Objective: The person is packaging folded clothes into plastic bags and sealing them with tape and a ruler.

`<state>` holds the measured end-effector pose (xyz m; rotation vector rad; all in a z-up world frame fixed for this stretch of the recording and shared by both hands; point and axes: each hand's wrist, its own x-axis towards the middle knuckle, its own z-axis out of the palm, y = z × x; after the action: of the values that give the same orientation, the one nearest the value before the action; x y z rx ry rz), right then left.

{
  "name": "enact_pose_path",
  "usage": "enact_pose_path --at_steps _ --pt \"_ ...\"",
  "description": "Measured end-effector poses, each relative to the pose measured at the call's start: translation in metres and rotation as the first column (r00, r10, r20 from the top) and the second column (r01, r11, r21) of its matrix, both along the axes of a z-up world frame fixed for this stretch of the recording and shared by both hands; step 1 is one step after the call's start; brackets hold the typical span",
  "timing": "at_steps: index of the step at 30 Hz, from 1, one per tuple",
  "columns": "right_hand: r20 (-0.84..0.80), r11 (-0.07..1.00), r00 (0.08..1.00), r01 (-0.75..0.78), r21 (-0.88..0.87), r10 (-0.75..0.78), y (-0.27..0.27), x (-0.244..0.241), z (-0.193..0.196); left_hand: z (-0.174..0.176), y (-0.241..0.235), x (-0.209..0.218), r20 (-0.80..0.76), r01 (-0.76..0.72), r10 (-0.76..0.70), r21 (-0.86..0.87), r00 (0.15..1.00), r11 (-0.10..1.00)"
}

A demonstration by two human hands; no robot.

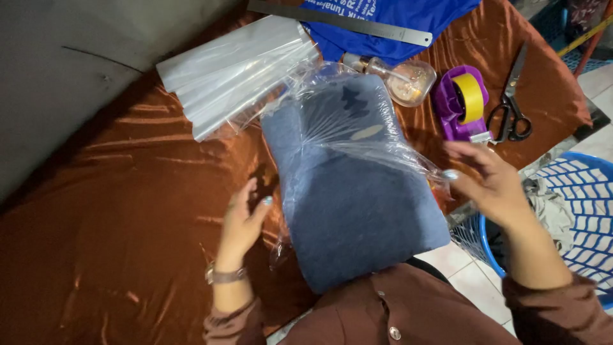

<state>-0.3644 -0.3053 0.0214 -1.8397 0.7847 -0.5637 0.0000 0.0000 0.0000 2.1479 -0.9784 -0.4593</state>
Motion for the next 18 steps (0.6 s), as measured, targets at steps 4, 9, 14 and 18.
enact_pose_path --at_steps 4,9,14,18 --pt "-0.098 0.841 0.993 -0.103 -0.532 0.061 0.018 0.061 -0.015 -0.085 0.002 -0.033 -0.151 0.086 -0.095 -0.065 0.984 0.994" --pt "-0.025 0.693 0.996 -0.075 -0.717 0.082 0.076 0.059 -0.061 -0.047 0.013 -0.111 -0.235 -0.206 0.178 -0.1 0.955 0.973" --pt "-0.065 0.676 0.989 -0.14 -0.723 0.136 0.085 0.052 -0.046 -0.041 0.036 -0.138 0.203 -0.126 0.167 -0.199 0.965 0.972" --pt "0.036 0.731 0.973 -0.148 -0.666 0.23 0.085 0.051 -0.039 -0.037 0.041 -0.13 0.375 -0.102 0.183 -0.226 0.909 0.969"
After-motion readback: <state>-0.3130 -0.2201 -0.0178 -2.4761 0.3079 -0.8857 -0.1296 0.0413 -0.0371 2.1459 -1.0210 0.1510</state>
